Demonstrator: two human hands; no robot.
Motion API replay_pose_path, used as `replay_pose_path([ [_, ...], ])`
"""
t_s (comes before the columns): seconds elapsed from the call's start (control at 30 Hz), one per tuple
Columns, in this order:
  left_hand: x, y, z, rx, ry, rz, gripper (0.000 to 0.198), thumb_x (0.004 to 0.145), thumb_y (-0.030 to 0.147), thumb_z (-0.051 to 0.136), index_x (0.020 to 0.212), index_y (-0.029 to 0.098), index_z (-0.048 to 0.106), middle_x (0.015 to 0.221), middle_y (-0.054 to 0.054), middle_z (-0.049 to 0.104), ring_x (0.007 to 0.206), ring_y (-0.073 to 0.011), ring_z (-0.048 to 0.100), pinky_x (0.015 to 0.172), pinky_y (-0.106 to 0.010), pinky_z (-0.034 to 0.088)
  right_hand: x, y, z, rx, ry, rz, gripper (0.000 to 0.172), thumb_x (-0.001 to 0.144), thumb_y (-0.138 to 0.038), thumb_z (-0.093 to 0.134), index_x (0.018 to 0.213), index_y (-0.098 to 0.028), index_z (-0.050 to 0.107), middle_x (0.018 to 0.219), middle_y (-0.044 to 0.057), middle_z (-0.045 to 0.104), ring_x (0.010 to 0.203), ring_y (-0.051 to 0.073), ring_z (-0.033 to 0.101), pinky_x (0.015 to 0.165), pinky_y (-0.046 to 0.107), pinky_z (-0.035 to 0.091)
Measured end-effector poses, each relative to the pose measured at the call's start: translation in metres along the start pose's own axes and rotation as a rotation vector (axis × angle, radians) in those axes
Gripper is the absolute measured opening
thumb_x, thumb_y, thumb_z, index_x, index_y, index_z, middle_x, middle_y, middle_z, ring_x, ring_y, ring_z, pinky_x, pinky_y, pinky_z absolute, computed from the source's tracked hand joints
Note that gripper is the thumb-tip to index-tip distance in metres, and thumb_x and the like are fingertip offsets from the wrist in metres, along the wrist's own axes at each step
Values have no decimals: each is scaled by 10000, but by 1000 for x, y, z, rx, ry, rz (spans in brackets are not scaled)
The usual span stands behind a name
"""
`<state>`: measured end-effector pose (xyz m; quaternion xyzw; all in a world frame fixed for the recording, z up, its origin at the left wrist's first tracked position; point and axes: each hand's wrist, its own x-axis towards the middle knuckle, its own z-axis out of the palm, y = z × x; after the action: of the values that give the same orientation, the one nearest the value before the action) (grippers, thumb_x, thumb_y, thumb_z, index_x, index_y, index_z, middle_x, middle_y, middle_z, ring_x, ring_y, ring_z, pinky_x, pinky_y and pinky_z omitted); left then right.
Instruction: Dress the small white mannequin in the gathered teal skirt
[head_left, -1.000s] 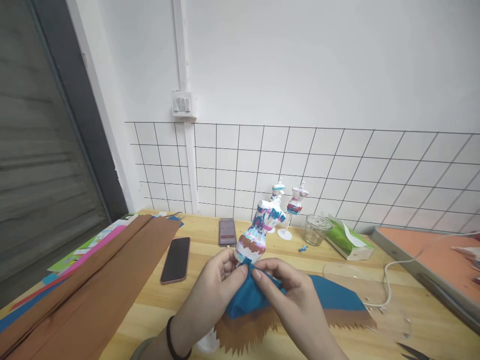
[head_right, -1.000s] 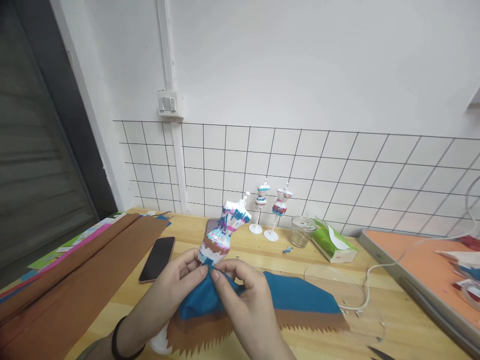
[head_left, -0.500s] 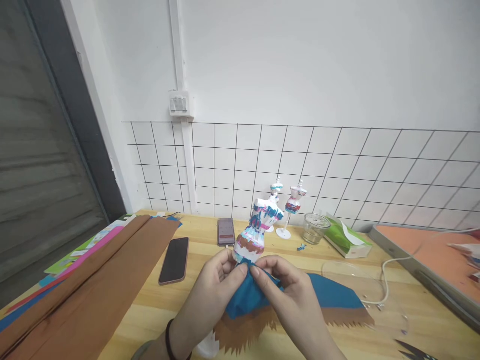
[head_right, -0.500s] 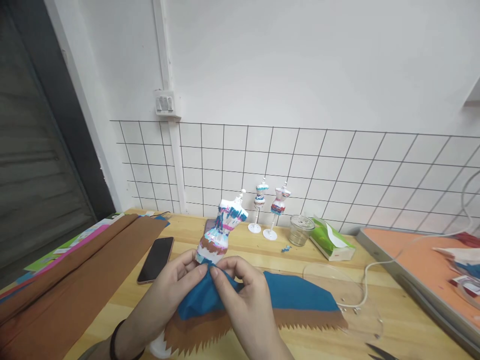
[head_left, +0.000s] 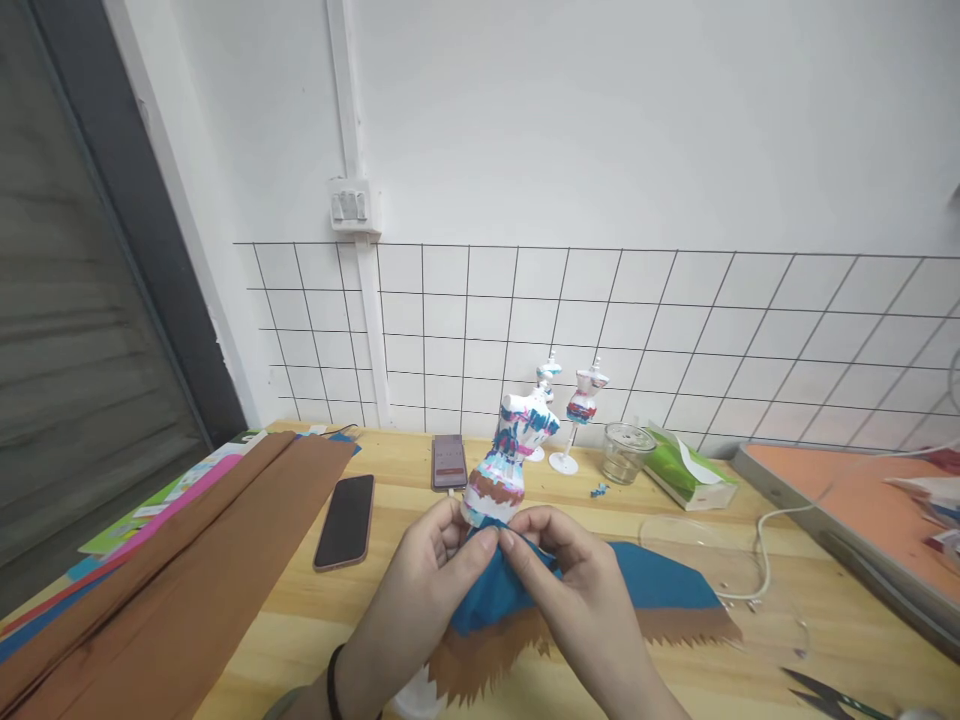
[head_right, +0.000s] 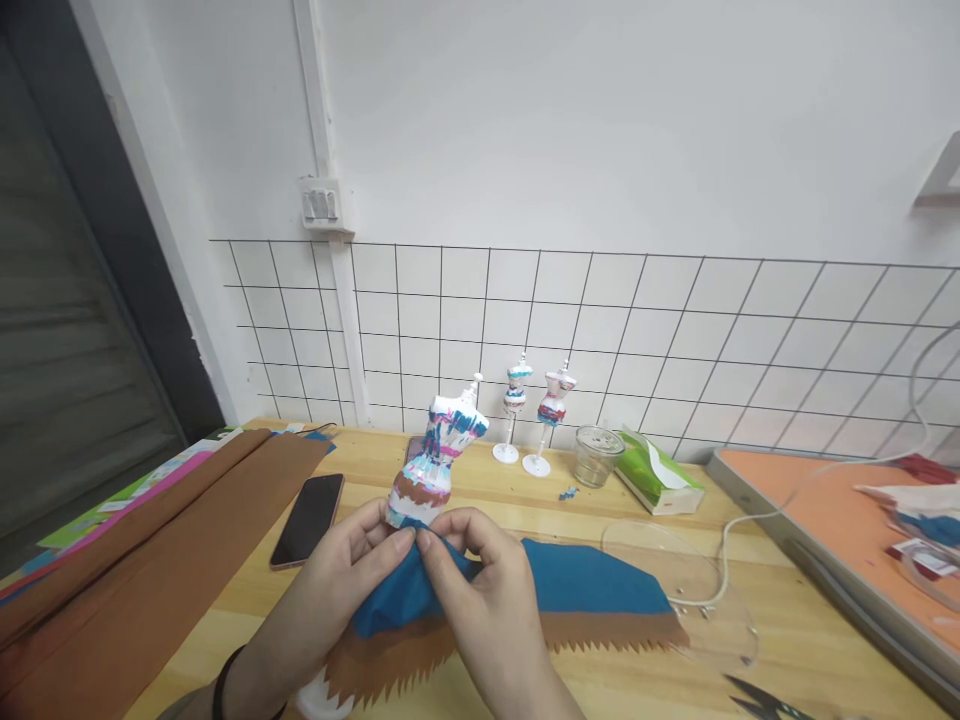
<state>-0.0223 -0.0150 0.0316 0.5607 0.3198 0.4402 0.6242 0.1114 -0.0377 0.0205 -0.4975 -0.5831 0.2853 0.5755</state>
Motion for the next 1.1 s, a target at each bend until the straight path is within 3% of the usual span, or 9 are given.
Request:
replay_pose_path([
  [0.3, -1, -1, 2, -49, -10, 4, 223, 759, 306, 630, 907, 148, 574, 849, -59, 678, 767, -144, 601, 664, -217, 463, -3, 2, 1, -2, 3, 11, 183, 751, -351, 592, 683, -181, 593, 619, 1, 585, 585, 134, 520, 520, 206, 411],
  [0.7, 1, -2, 2, -47, 55, -31, 253, 757, 338, 621, 921, 146, 602, 837, -55, 690, 733, -154, 620, 672, -233, 467, -1, 2, 2, 77, -13, 40, 200, 752, -374, 607, 742, -188, 534, 655, -19, 522, 632, 137, 500, 572, 234, 415],
  [0.9, 1, -1, 3, -36, 45, -54, 296, 737, 356, 638, 947, 148, 617, 845, -55, 690, 736, -166, 617, 672, -246, 470, 3, -3, -5, 111, -124, 116, 311, 762, -370, 598, 1007, -182, 563, 666, -26, 488, 666, 155, 492, 616, 260, 419],
  [1.1, 2, -6, 2, -21, 9, -51, 254, 777, 352, 600, 930, 153, 641, 854, -56, 693, 778, -177, 618, 710, -259, 470, 6, -6, -10, 247, -247, 109, 245, 792, -325, 587, 1002, -199, 596, 790, 9, 582, 750, 158, 534, 740, 294, 451],
])
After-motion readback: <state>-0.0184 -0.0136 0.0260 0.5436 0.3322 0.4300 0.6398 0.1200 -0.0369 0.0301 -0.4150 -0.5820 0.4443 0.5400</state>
